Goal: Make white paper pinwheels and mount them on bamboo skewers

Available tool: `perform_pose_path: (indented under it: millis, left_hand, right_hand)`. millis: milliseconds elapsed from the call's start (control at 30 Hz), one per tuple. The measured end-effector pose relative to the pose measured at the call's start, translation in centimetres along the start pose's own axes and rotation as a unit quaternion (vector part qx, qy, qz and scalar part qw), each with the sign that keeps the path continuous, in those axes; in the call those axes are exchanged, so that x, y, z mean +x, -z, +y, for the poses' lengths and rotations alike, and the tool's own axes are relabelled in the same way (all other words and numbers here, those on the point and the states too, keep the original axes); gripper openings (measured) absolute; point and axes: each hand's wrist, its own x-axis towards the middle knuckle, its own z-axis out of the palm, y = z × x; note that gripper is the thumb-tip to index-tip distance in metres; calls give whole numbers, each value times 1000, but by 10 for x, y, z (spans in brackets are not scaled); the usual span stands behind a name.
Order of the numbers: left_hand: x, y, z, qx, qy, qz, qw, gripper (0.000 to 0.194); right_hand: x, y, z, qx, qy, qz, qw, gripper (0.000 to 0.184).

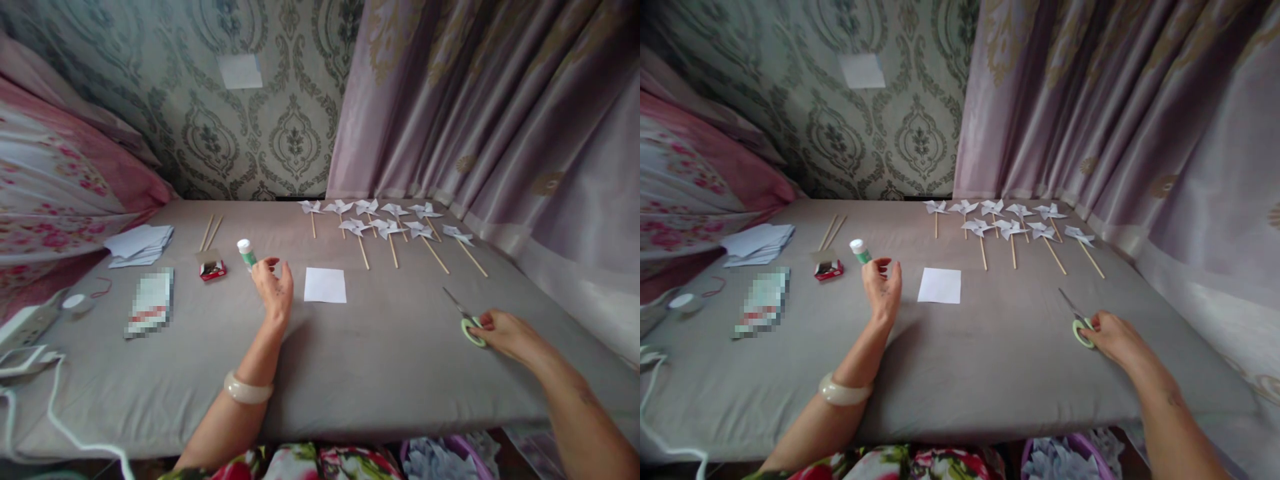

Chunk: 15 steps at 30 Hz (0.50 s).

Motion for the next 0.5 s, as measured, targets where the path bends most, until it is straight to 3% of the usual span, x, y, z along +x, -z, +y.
perform_pose_path:
  millis: [100, 200, 500]
  left_hand:
    - [19, 10, -10, 27, 39, 104, 993, 21]
    - [34, 17, -24, 50, 68, 150, 985, 33]
    - [53, 12, -49, 53, 79, 68, 993, 37]
  right_hand:
    - [-2, -4, 4, 51, -8, 6, 999, 17]
    - [-1, -9, 14, 78, -16, -2, 997, 19]
    - [2, -19, 44, 77, -61, 9, 995, 20]
